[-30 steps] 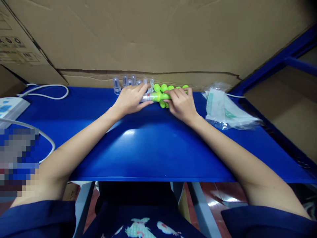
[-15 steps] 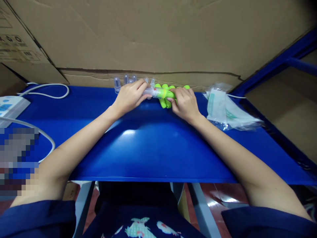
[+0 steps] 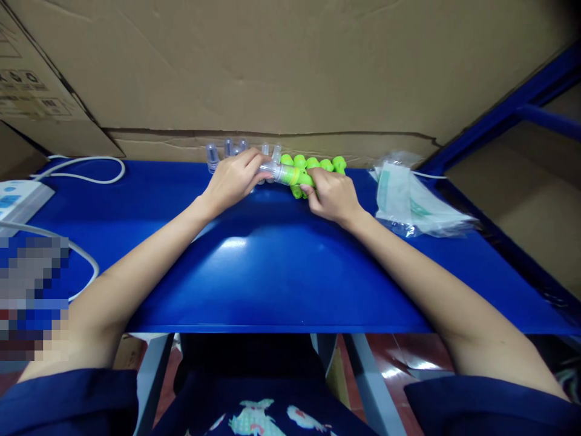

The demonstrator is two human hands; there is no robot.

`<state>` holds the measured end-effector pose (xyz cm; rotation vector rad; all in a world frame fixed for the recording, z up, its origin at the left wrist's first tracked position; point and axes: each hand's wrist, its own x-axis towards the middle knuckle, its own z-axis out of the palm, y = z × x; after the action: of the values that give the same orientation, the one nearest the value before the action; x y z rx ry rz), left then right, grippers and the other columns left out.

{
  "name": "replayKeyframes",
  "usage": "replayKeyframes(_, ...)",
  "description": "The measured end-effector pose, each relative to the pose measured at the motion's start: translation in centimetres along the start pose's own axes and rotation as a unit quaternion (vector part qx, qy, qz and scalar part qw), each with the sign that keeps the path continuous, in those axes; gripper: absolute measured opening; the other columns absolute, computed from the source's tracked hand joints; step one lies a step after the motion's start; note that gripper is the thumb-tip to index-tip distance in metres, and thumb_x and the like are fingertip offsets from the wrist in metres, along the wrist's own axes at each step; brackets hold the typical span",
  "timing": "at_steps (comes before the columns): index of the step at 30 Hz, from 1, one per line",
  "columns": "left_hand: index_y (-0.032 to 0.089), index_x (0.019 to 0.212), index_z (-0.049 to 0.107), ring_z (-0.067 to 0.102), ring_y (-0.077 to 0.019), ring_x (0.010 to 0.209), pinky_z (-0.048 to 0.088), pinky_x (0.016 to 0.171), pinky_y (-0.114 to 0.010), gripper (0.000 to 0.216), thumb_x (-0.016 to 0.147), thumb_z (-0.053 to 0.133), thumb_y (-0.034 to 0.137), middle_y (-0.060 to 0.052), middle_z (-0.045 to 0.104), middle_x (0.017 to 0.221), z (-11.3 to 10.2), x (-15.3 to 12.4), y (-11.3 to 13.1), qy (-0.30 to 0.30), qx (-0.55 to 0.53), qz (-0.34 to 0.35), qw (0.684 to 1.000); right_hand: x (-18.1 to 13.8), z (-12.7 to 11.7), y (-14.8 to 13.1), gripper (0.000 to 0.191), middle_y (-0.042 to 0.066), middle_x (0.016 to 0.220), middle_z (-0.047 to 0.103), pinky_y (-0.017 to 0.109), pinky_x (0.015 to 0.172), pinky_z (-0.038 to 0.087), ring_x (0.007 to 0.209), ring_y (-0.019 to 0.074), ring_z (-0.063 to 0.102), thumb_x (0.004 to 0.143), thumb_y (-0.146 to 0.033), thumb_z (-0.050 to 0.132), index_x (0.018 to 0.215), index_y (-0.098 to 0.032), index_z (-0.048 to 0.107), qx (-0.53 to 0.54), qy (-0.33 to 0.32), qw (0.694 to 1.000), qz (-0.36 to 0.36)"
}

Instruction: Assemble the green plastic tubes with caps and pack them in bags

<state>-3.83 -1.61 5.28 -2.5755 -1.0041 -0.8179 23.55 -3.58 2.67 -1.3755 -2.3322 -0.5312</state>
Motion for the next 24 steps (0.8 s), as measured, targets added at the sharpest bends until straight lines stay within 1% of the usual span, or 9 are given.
replayKeyframes(4, 0.009, 0.122, 0.067, 0.069, -0.0326, 0.111, 0.05, 0.094, -0.043, 0.055, 0.107, 0.037, 0.052, -0.02, 0.072, 0.115, 0.0, 0.0, 0.3, -0.045, 0.037, 0.002, 0.998, -0.2, 0.2, -0.7, 0.042, 0.018, 0.101, 0.074, 0.039, 0.07, 0.047, 0.089, 0.0333, 0.068, 0.099, -0.037, 0.04, 0.12, -0.012, 0.066, 0.009, -0.027, 1.0, 0.004)
replayKeyframes(8, 0.011, 0.119, 0.068, 0.07, -0.0345, 0.108, 0.047, 0.093, -0.044, 0.063, 0.101, 0.043, 0.065, -0.02, 0.074, 0.11, 0.2, 0.1, 1.6, -0.087, 0.048, 0.052, 0.994, -0.5, 0.1, -1.8, 0.038, 0.018, 0.097, 0.074, 0.042, 0.071, 0.048, 0.085, 0.0335, 0.068, 0.1, -0.04, 0.041, 0.113, -0.014, 0.067, 0.03, -0.04, 0.999, -0.022)
replayKeyframes(11, 0.011, 0.119, 0.066, 0.072, -0.0331, 0.103, 0.047, 0.085, -0.04, 0.059, 0.101, 0.045, 0.063, -0.02, 0.075, 0.11, 0.4, 0.0, 2.7, -0.11, 0.047, 0.066, 0.991, -0.7, -0.1, -2.5, 0.037, 0.017, 0.095, 0.074, 0.043, 0.074, 0.048, 0.086, 0.0339, 0.068, 0.102, -0.039, 0.041, 0.112, -0.016, 0.067, 0.043, -0.054, 0.997, -0.037)
replayKeyframes(15, 0.011, 0.115, 0.065, 0.073, -0.0311, 0.085, 0.046, 0.071, -0.034, 0.06, 0.102, 0.043, 0.065, -0.021, 0.075, 0.102, 0.3, -0.2, 3.1, -0.174, 0.04, 0.025, 0.984, -0.6, -0.3, -2.8, 0.037, 0.016, 0.102, 0.074, 0.041, 0.076, 0.047, 0.092, 0.034, 0.068, 0.105, -0.04, 0.039, 0.111, -0.017, 0.068, 0.067, -0.081, 0.993, -0.052)
replayKeyframes(17, 0.012, 0.112, 0.065, 0.073, -0.0304, 0.081, 0.048, 0.071, -0.034, 0.061, 0.1, 0.045, 0.068, -0.02, 0.075, 0.097, 0.2, -0.1, 2.9, -0.192, 0.015, -0.002, 0.981, -0.5, -0.5, -2.8, 0.036, 0.016, 0.106, 0.073, 0.04, 0.076, 0.046, 0.095, 0.0333, 0.068, 0.106, -0.039, 0.039, 0.112, -0.017, 0.068, 0.073, -0.088, 0.991, -0.063)
replayKeyframes(19, 0.013, 0.104, 0.065, 0.071, -0.0285, 0.079, 0.049, 0.071, -0.034, 0.062, 0.098, 0.044, 0.071, -0.018, 0.074, 0.09, 0.0, 0.2, 2.7, -0.205, -0.049, -0.032, 0.977, -0.3, -0.7, -2.7, 0.034, 0.015, 0.105, 0.073, 0.039, 0.077, 0.046, 0.096, 0.0316, 0.067, 0.106, -0.036, 0.041, 0.114, -0.017, 0.068, 0.059, -0.08, 0.992, -0.079)
replayKeyframes(21, 0.016, 0.092, 0.063, 0.067, -0.0233, 0.071, 0.049, 0.067, -0.032, 0.066, 0.098, 0.037, 0.076, -0.014, 0.071, 0.082, -0.4, 0.4, 2.5, -0.247, -0.175, -0.074, 0.95, -0.1, -1.0, -2.6, 0.031, 0.013, 0.103, 0.072, 0.04, 0.081, 0.045, 0.095, 0.0291, 0.065, 0.105, -0.031, 0.043, 0.117, -0.018, 0.068, 0.029, -0.055, 0.993, -0.1)
replayKeyframes(22, 0.017, 0.087, 0.062, 0.063, -0.02, 0.064, 0.047, 0.062, -0.032, 0.068, 0.098, 0.033, 0.078, -0.012, 0.069, 0.078, -0.6, 0.6, 2.5, -0.279, -0.253, -0.101, 0.921, 0.0, -1.1, -2.6, 0.03, 0.012, 0.103, 0.072, 0.04, 0.083, 0.044, 0.095, 0.0278, 0.065, 0.105, -0.028, 0.042, 0.118, -0.019, 0.068, 0.014, -0.038, 0.993, -0.108)
replayKeyframes(24, 0.019, 0.083, 0.061, 0.051, -0.0145, 0.05, 0.04, 0.05, -0.03, 0.071, 0.096, 0.029, 0.081, -0.008, 0.065, 0.072, -1.1, 0.8, 2.4, -0.339, -0.391, -0.155, 0.842, 0.0, -1.3, -2.5, 0.032, 0.01, 0.105, 0.071, 0.04, 0.086, 0.042, 0.095, 0.0257, 0.063, 0.106, -0.023, 0.041, 0.121, -0.023, 0.068, -0.01, -0.006, 0.993, -0.121)
